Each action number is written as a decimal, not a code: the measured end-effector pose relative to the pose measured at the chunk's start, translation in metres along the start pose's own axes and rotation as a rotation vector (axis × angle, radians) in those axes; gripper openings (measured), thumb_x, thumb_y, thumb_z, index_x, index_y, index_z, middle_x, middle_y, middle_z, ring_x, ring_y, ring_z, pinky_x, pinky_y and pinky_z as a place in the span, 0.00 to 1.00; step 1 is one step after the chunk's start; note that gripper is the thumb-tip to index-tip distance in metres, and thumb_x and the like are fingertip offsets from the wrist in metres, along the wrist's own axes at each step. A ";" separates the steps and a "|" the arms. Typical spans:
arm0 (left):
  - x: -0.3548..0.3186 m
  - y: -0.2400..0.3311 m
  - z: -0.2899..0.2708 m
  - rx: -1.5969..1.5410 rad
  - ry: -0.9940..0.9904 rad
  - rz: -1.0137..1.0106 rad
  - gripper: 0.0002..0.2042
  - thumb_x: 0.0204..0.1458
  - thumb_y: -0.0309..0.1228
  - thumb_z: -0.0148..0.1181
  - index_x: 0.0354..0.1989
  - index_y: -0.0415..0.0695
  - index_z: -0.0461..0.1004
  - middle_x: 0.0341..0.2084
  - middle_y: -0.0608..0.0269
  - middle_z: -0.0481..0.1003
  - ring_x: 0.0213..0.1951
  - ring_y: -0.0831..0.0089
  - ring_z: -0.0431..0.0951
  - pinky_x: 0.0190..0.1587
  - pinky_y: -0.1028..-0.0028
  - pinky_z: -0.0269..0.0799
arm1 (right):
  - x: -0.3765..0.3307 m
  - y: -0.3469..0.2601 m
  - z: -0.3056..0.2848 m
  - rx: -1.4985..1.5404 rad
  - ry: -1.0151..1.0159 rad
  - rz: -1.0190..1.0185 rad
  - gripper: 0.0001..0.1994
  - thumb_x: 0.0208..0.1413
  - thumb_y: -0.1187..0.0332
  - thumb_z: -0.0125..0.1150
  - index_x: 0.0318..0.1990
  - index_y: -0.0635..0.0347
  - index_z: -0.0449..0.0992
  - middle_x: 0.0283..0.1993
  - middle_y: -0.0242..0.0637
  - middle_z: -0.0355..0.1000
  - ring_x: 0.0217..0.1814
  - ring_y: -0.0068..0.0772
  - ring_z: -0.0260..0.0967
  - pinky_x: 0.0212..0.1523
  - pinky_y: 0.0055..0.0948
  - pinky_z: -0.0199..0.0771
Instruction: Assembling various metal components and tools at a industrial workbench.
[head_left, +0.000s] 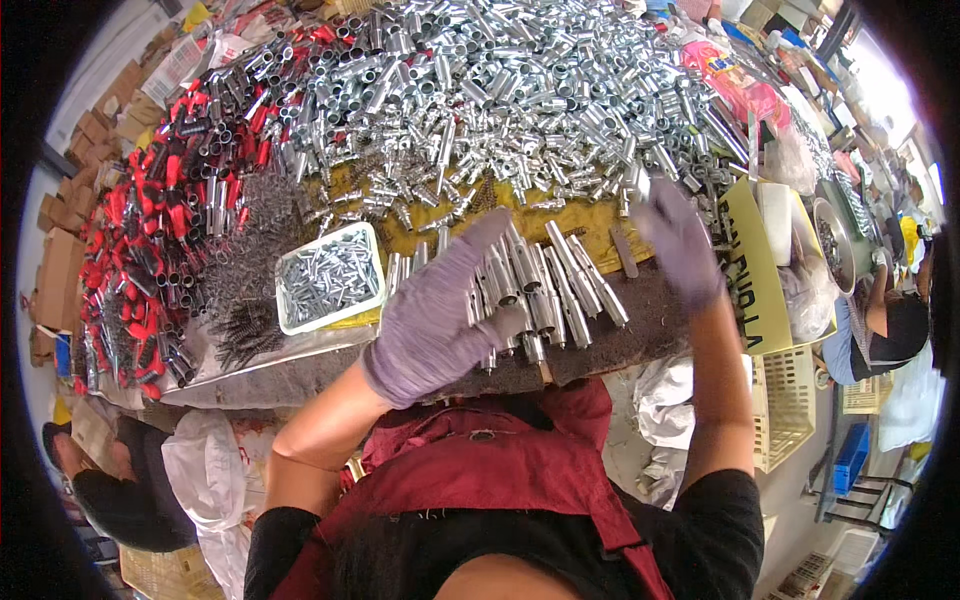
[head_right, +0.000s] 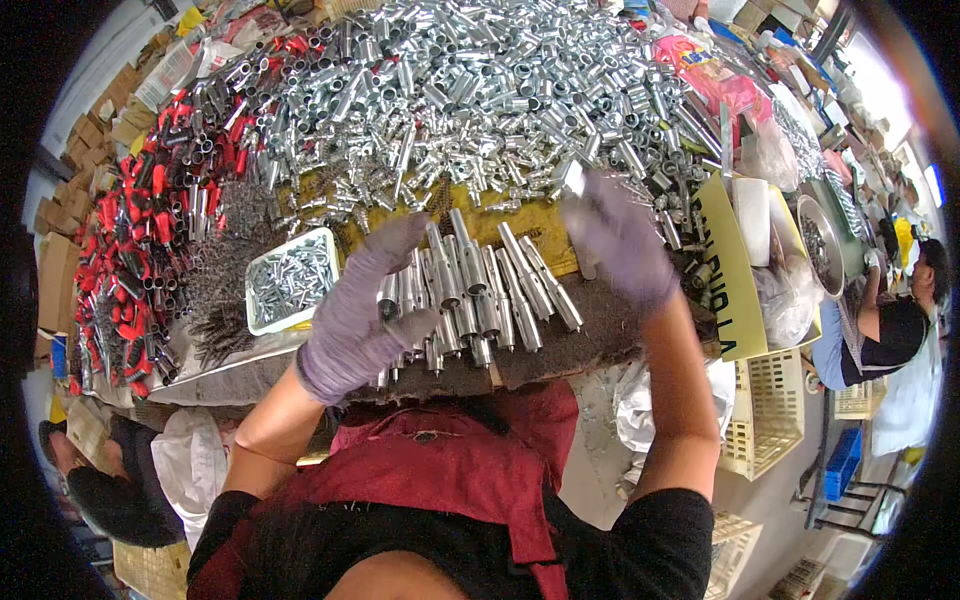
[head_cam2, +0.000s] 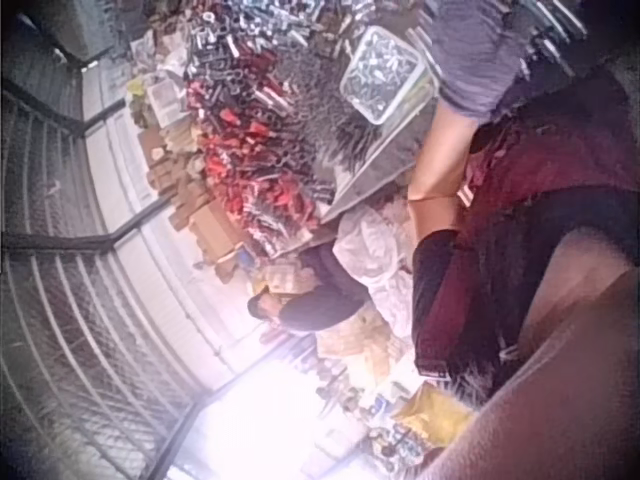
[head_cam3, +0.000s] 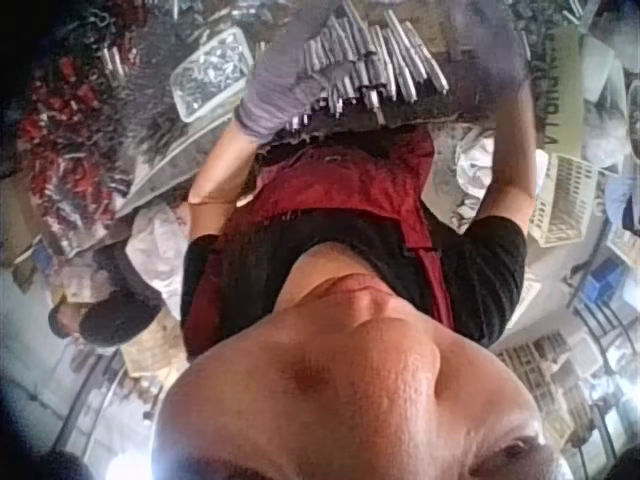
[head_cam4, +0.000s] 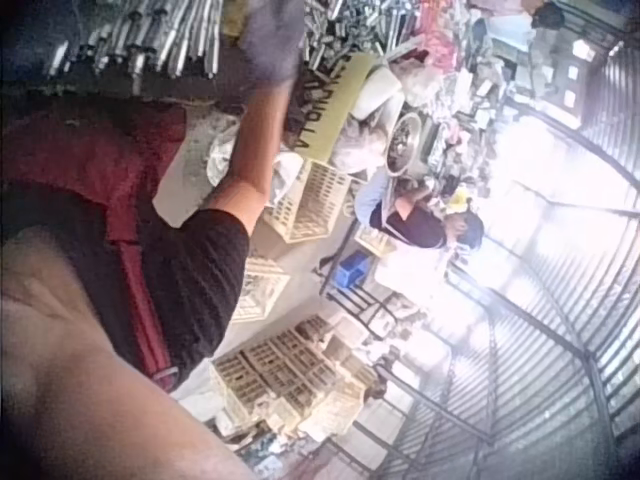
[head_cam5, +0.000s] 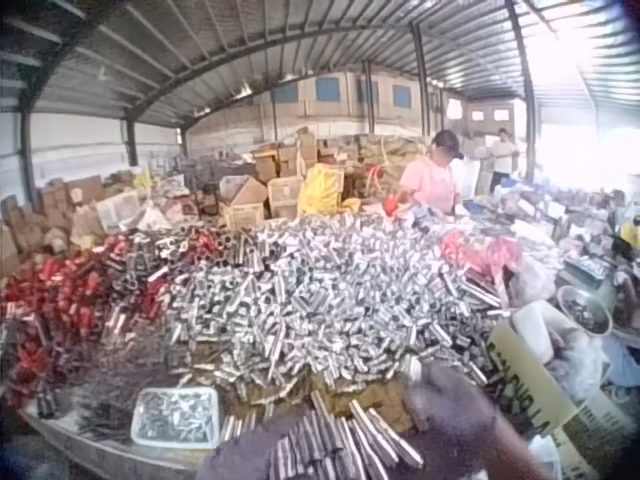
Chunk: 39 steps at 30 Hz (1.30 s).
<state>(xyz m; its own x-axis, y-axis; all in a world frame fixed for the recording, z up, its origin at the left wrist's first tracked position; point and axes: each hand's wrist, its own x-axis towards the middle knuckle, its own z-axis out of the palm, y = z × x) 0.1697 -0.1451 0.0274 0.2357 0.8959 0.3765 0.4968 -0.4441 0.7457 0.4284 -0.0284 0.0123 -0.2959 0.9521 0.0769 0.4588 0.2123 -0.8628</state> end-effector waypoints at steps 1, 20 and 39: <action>-0.012 -0.016 0.005 -0.250 0.064 0.061 0.33 0.49 0.31 0.58 0.62 0.37 0.48 0.57 0.50 0.59 0.59 0.58 0.59 0.60 0.66 0.53 | 0.032 -0.016 -0.011 -0.483 0.096 0.062 0.26 0.53 0.48 0.51 0.53 0.58 0.66 0.51 0.42 0.68 0.52 0.36 0.67 0.53 0.38 0.63; -0.025 -0.028 0.049 -2.163 -0.111 -0.584 0.20 0.53 0.48 0.51 0.45 0.45 0.68 0.35 0.62 0.75 0.29 0.72 0.76 0.25 0.79 0.73 | -0.027 -0.086 0.064 -0.573 -0.265 -0.903 0.18 0.46 0.56 0.59 0.43 0.53 0.70 0.39 0.36 0.71 0.37 0.39 0.72 0.35 0.30 0.73; -0.072 -0.061 -0.008 -2.275 0.663 -0.388 0.09 0.54 0.29 0.47 0.40 0.38 0.65 0.33 0.54 0.73 0.33 0.66 0.75 0.36 0.68 0.78 | -0.049 -0.168 0.115 -0.647 -0.335 -1.106 0.18 0.47 0.70 0.52 0.49 0.55 0.70 0.47 0.40 0.67 0.46 0.41 0.68 0.44 0.35 0.71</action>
<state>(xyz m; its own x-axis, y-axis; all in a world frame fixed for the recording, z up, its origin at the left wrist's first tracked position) 0.1160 -0.1822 -0.0411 -0.0197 0.9878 -0.1545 -0.9810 -0.0489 -0.1875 0.2700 -0.1356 0.0959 -0.9183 0.1301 0.3739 0.1300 0.9912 -0.0256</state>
